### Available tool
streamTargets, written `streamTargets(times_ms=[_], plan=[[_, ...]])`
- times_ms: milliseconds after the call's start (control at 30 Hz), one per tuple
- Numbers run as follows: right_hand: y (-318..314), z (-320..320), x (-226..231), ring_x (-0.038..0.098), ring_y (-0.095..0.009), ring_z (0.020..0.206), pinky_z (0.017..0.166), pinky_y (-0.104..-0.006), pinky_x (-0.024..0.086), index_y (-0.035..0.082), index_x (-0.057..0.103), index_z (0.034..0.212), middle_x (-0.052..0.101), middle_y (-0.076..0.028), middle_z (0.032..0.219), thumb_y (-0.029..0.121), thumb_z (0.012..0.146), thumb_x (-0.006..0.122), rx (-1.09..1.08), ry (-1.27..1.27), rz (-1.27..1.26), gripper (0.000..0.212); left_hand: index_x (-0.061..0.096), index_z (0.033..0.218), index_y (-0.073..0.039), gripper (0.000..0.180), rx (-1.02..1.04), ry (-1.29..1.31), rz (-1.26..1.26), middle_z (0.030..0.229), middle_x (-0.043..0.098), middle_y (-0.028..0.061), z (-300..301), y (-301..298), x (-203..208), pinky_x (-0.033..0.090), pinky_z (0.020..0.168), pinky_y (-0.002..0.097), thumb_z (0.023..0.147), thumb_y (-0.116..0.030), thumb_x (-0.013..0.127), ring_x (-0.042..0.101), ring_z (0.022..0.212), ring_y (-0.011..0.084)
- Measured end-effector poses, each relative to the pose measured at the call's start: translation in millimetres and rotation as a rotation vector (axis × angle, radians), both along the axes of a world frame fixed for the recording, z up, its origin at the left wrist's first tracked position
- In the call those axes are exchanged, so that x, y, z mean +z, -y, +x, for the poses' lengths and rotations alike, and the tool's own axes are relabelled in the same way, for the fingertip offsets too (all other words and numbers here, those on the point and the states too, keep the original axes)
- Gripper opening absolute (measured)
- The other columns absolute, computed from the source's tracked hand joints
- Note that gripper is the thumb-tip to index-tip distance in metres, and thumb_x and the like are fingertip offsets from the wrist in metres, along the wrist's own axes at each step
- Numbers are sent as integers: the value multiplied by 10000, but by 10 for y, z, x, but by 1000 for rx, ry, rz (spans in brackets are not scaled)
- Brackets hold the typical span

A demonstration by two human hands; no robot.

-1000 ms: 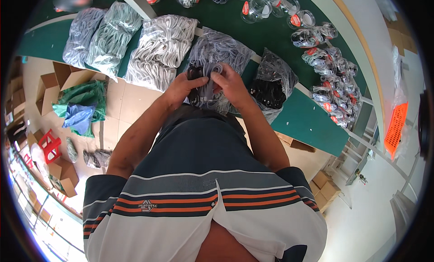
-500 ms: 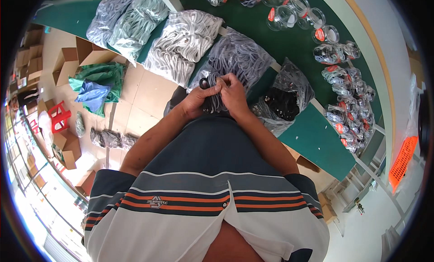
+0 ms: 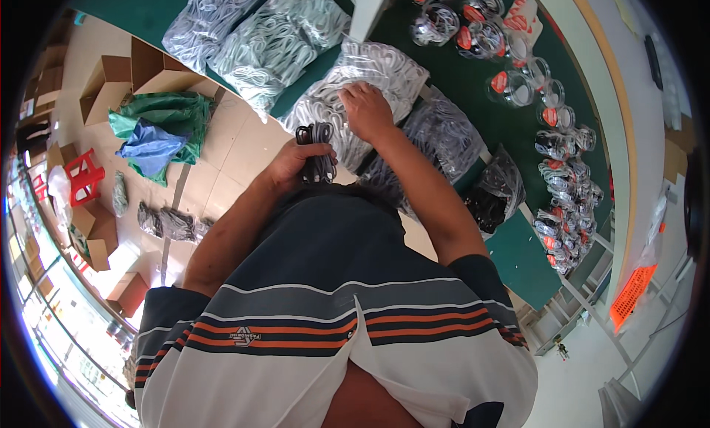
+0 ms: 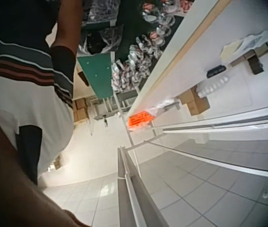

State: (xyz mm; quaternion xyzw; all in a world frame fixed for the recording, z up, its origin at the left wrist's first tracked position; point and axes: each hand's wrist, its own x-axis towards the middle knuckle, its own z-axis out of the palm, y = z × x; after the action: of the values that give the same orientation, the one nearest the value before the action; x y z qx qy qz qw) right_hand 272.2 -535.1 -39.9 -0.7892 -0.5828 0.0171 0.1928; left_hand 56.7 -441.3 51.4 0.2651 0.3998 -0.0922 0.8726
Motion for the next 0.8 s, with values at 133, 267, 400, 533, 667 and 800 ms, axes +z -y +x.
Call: streamTargets(times_ms=[133,267,400,533,667,800], plan=[[-342,21,-94,636,-308,1063,932,-456,495,107,677,1140,685,-92,1191,146,920,627,148,246,-51,229,714,1072,15,159,54,-49,1,933,775,129,-222,-454,11,606,729,322,957,-93,717,751,776,218],[-447,88,-10,602,-283,1036,941,-480,459,132,650,1068,654,-73,1126,194,949,614,126,234,-259,140,714,1093,11,164,53,-24,-22,955,777,121,-326,-729,-40,592,760,295,965,-92,709,745,794,197],[-490,125,105,601,-285,997,937,-469,458,128,656,1064,657,-70,1059,203,955,602,184,257,-303,144,708,1102,15,165,28,-7,-36,967,774,123,-386,-843,-158,588,759,292,972,-85,699,742,801,193],[-415,135,62,602,-288,991,932,-472,459,128,665,1022,662,-71,1031,197,945,615,225,229,-237,115,707,1100,17,160,30,8,-37,973,773,124,-410,-882,-286,585,756,290,975,-82,695,740,807,191],[-424,166,57,604,-287,993,931,-477,462,128,667,1008,670,-73,999,199,924,639,268,204,-261,113,707,1103,19,161,34,-9,-45,973,771,123,-452,-931,-289,584,757,288,978,-81,691,739,812,190],[-415,228,106,612,-298,977,913,-478,469,119,659,1010,676,-85,959,206,906,663,282,161,-263,135,707,1107,21,165,47,-31,-46,967,769,120,-451,-995,-237,584,754,287,979,-80,691,738,811,189]])
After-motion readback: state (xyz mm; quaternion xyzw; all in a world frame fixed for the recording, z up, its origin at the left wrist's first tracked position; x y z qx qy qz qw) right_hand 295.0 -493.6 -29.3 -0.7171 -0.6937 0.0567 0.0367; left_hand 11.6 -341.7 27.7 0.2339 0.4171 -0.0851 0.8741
